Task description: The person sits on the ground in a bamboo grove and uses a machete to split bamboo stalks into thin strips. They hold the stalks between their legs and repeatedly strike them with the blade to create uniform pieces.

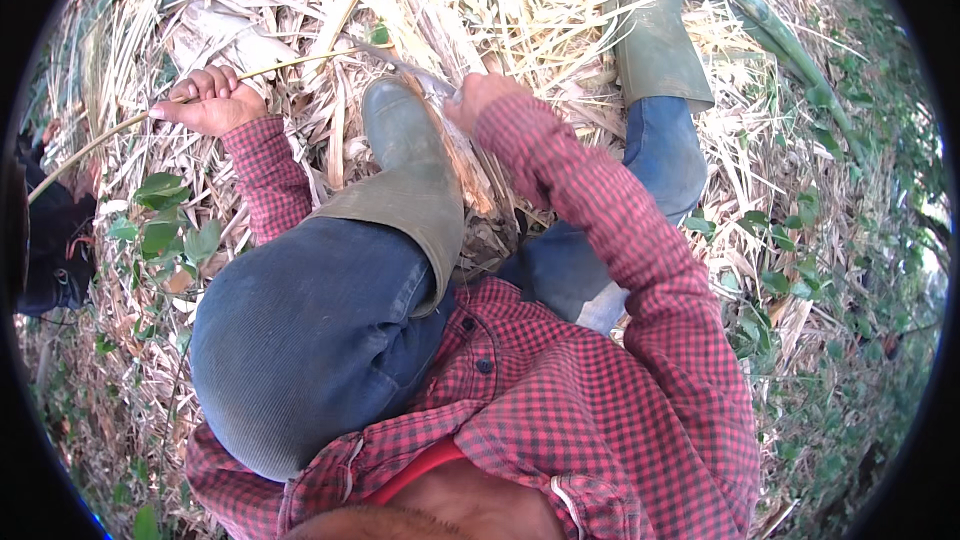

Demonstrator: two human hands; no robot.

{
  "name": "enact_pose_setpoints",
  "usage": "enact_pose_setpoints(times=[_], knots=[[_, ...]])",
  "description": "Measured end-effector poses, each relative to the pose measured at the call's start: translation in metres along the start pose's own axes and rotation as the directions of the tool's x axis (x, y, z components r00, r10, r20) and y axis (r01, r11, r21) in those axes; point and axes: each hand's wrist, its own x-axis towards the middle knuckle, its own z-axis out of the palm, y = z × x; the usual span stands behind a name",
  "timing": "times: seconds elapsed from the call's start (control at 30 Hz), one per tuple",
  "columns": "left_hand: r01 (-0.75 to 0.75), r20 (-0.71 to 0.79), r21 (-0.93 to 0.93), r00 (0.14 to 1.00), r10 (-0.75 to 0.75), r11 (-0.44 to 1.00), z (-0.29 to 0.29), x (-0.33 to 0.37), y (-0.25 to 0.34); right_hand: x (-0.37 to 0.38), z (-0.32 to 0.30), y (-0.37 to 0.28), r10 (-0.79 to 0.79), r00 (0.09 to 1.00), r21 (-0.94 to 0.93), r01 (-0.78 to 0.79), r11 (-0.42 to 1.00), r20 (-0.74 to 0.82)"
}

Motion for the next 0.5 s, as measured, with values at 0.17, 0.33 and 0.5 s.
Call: enact_pose_setpoints(times=[0.17,0.33,0.5], knots=[[-0.092,0.015,-0.040,0.996,0.093,0.995,-0.022,0.027,0.061,-0.024,-0.007,0.026,-0.080,0.996,0.174,0.084,0.981,-0.030],[-0.066,0.185,0.047,0.981,0.057,0.997,-0.002,0.027,0.098,-0.056,0.027,0.082,0.260,0.926,0.498,-0.094,0.862,-0.274],[-0.248,0.334,0.202,0.927,0.171,0.948,0.057,0.033,0.121,-0.052,0.009,0.092,0.347,0.936,0.601,-0.315,0.735,0.067]])
